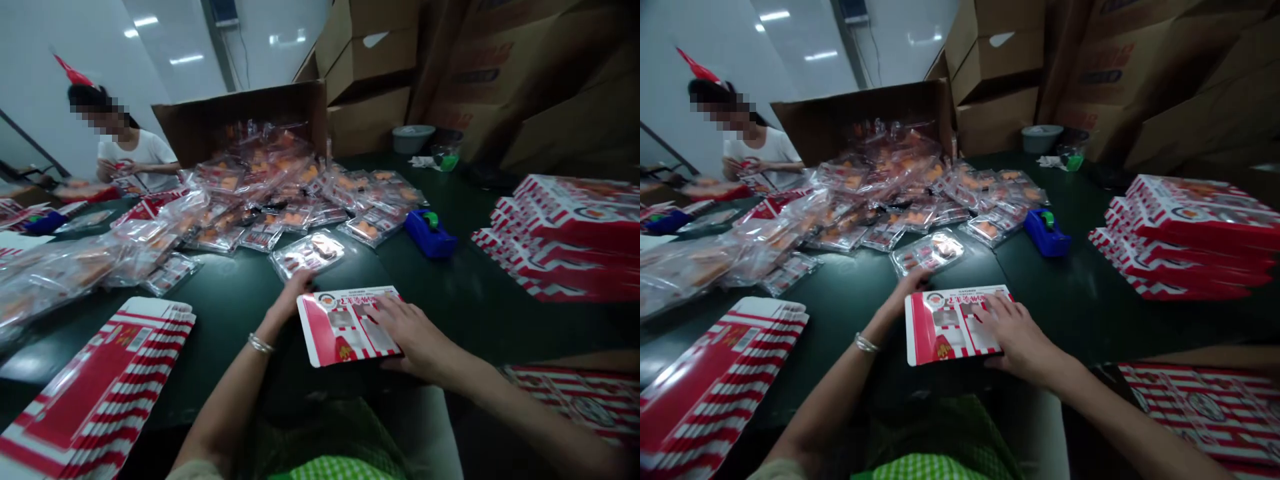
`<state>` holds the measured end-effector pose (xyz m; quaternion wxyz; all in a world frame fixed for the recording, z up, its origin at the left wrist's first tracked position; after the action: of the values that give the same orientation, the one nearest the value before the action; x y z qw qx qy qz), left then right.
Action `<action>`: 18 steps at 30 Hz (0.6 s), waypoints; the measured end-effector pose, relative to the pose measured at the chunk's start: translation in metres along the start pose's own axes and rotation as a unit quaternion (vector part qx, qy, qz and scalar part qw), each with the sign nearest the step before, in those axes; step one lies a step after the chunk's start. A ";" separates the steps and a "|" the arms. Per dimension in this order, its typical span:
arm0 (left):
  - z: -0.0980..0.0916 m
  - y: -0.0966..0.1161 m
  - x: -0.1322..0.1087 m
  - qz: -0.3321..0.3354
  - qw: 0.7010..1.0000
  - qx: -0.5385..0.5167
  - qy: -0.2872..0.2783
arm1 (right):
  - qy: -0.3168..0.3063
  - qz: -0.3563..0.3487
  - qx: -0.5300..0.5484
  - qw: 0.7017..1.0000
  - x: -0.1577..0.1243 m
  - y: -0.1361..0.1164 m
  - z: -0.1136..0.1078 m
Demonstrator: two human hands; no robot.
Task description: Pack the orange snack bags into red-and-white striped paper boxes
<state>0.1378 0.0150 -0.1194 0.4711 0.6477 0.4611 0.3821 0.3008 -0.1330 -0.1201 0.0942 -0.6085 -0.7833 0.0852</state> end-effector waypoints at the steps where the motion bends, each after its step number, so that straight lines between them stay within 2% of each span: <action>1: -0.028 -0.008 0.004 -0.006 0.998 0.034 0.046 | -0.009 0.004 -0.022 1.000 0.002 0.000 0.007; 3: -0.079 -0.013 0.009 -0.009 0.988 0.098 0.120 | -0.021 0.008 -0.038 0.999 0.007 0.000 0.012; 4: -0.096 -0.010 0.012 -0.004 0.981 0.128 0.142 | -0.022 0.004 -0.038 0.999 0.010 -0.002 0.009; 5: -0.106 -0.004 0.017 0.006 0.975 0.157 0.155 | -0.022 -0.003 -0.039 0.999 0.015 -0.004 0.005; 6: -0.108 0.004 0.025 0.020 0.970 0.184 0.158 | -0.026 -0.017 -0.039 0.999 0.020 -0.008 0.000; 8: -0.089 0.021 0.048 0.049 0.960 0.239 0.135 | -0.062 -0.048 -0.034 0.996 0.034 -0.015 -0.003; 10: -0.054 0.029 0.078 0.064 0.950 0.292 0.090 | -0.128 -0.064 -0.008 0.990 0.045 -0.017 0.003; 13: -0.011 0.021 0.114 0.041 0.928 0.369 0.037 | -0.208 -0.044 0.038 0.976 0.049 -0.007 0.015; 15: 0.001 0.006 0.125 0.015 0.912 0.410 0.011 | -0.201 -0.024 0.050 0.978 0.042 0.003 0.018; 18: 0.000 -0.016 0.124 -0.012 0.893 0.450 -0.026 | -0.127 -0.029 0.062 0.989 0.023 0.010 0.012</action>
<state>0.1695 0.1356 -0.1275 0.1458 0.7945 0.5789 0.1116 0.3018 -0.1082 -0.1333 0.0339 -0.5624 -0.7996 0.2079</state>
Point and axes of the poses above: each hand's wrist, its own x-axis towards the middle knuckle, its own z-axis out of the palm, y = z × x, the point moved 10 cm from there along x, towards the middle knuckle, and after that the axes turned 12 degrees about y, right-handed, at the moved point
